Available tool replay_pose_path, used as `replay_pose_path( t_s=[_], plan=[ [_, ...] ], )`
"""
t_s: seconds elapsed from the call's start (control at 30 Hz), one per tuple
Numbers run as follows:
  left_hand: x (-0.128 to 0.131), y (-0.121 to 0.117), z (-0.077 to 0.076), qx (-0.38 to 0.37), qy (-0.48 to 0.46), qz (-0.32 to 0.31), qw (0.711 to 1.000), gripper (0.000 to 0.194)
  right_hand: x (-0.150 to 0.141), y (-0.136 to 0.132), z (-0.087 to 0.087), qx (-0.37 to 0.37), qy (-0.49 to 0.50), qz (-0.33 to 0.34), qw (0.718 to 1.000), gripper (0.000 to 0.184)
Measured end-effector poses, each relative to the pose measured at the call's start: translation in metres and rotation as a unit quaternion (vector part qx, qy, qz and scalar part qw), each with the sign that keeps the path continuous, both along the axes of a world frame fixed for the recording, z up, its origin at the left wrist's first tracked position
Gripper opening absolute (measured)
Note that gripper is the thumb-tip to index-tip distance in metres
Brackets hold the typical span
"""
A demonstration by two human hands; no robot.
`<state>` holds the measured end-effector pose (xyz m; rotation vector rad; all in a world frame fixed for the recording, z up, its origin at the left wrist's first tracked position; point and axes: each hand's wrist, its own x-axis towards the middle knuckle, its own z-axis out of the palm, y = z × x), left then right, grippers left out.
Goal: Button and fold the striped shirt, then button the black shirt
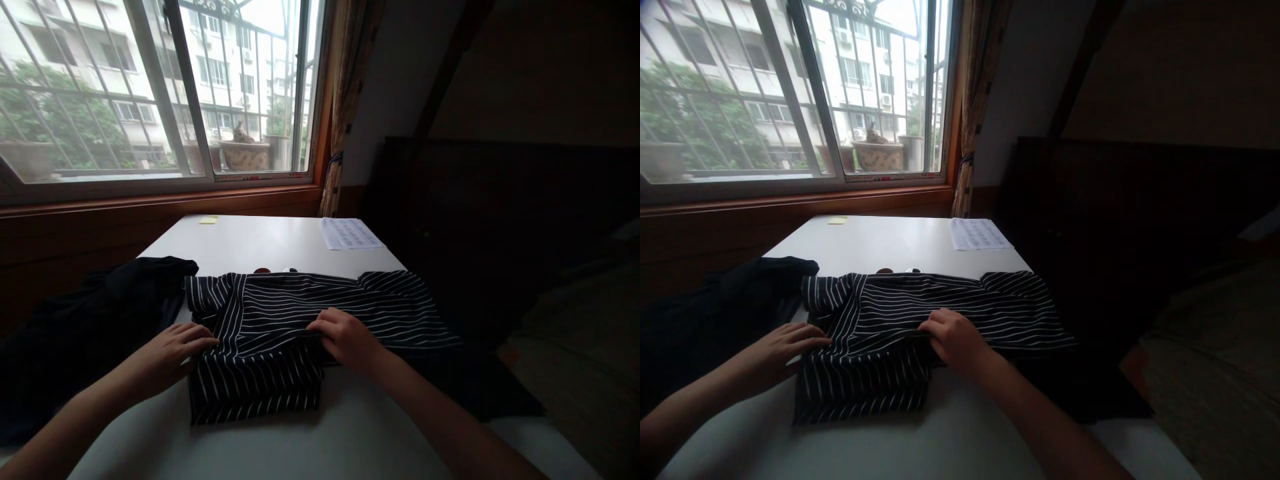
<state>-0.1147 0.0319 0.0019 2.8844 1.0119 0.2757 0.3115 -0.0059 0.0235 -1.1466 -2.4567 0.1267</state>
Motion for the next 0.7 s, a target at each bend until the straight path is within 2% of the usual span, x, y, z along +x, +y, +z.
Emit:
replay_pose_path(
  t_s=[0.13,0.27,0.43,0.57,0.63,0.7],
  plan=[
    [-0.002,0.013,-0.005,0.034,-0.018,-0.001,0.999,0.042,0.002,0.003,0.01,0.011,0.042,-0.023,0.999,0.035],
    [-0.002,0.019,0.004,0.042,-0.121,0.04,0.991,0.027,0.005,0.006,0.019,0.015,0.064,-0.03,0.997,0.037],
    [0.007,0.019,0.034,0.031,-0.218,0.095,0.971,0.027,0.009,0.01,0.031,0.033,0.099,-0.029,0.994,0.038],
    [0.016,0.032,0.063,0.05,-0.261,0.11,0.958,0.028,0.009,0.019,0.049,0.043,0.111,-0.041,0.992,0.033],
    [0.021,0.043,0.076,0.021,-0.281,0.133,0.95,0.028,0.008,0.028,0.059,0.042,0.116,-0.055,0.991,0.029],
    [0.028,0.056,0.089,-0.057,-0.313,0.174,0.932,0.029,0.007,0.039,0.069,0.046,0.122,-0.07,0.989,0.026]
  ],
)
